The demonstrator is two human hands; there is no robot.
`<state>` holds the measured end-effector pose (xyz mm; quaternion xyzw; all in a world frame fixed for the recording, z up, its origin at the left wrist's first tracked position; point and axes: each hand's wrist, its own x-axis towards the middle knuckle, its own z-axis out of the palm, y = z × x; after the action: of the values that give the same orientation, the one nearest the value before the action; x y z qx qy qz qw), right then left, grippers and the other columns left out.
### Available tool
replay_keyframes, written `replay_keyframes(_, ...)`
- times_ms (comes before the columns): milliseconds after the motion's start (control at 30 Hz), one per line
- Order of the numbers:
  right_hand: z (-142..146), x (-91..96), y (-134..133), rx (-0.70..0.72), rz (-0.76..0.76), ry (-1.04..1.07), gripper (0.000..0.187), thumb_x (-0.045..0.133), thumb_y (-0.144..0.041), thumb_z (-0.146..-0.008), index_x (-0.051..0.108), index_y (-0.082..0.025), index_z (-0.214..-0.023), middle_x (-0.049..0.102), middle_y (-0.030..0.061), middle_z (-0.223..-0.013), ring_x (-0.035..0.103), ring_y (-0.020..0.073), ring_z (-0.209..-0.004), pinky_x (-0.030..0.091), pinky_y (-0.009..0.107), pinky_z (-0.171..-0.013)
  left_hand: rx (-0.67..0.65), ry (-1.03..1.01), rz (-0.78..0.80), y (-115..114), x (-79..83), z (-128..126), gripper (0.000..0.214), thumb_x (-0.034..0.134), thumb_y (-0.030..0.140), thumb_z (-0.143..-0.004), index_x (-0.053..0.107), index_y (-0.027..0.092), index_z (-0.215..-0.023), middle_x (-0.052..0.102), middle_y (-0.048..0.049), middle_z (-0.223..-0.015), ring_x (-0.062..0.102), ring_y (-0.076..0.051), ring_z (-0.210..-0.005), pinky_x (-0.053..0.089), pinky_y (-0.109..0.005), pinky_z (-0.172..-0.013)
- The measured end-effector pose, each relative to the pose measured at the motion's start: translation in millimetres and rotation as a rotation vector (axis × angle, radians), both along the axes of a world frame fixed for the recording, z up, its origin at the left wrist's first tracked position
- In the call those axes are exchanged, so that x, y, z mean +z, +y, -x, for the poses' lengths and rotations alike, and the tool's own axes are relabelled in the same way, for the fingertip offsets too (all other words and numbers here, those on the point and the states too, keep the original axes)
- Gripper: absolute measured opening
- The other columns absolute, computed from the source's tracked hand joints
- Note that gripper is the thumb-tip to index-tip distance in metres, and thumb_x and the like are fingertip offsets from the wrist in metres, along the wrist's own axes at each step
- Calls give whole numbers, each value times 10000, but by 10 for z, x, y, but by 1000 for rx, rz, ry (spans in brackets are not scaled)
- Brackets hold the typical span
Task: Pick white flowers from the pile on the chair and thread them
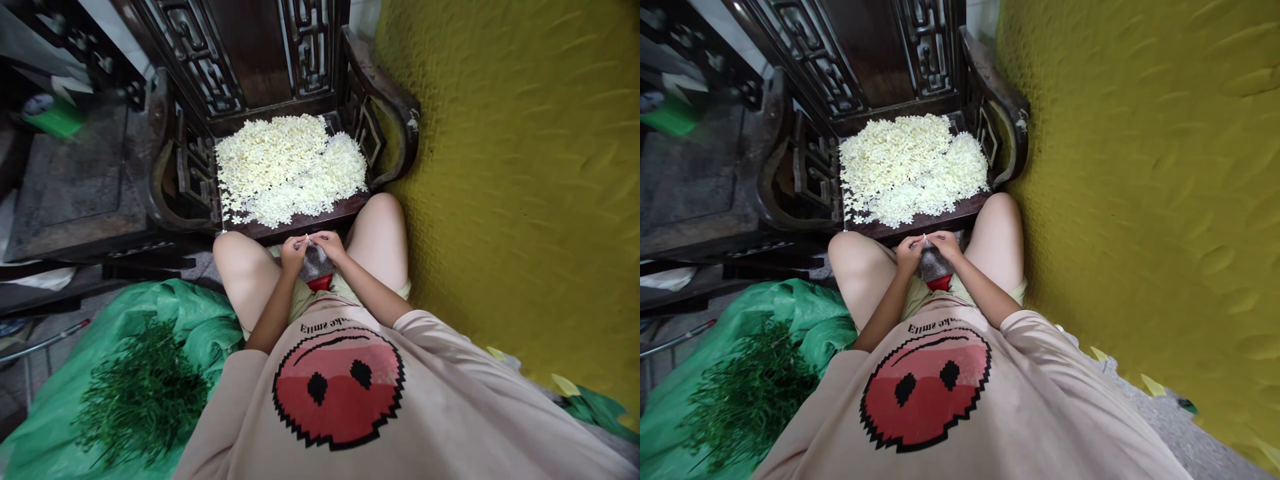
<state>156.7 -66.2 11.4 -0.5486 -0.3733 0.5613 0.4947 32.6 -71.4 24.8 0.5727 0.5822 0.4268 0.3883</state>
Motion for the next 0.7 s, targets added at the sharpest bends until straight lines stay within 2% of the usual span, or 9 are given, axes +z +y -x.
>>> replay_keyframes(333,-4,-24,9,-4,-36,-94,171,574,-275,-641,676,-150,-698,675,46,-715,590,150,-662,454,266,-648,23,-150,120,7,-90,-29,245,613,328,-686,659,128,-819,659,-85,-828,609,-159,-733,479,-289,-720)
replay_keyframes(533,-3,8,6,3,-52,-169,163,567,-279,-642,652,-147,-683,657,39,-679,572,141,-620,444,260,-621,10,-174,116,5,-95,-34,251,624,338,-666,658,132,-806,666,-88,-833,615,-166,-740,480,-301,-736)
replay_keyframes(700,5,43,-6,16,-83,-252,171,550,-294,-657,627,-144,-687,638,34,-671,542,129,-597,427,251,-601,38,-270,177,0,-79,-61,283,648,360,-634,659,125,-791,674,-91,-810,617,-174,-735,475,-314,-741)
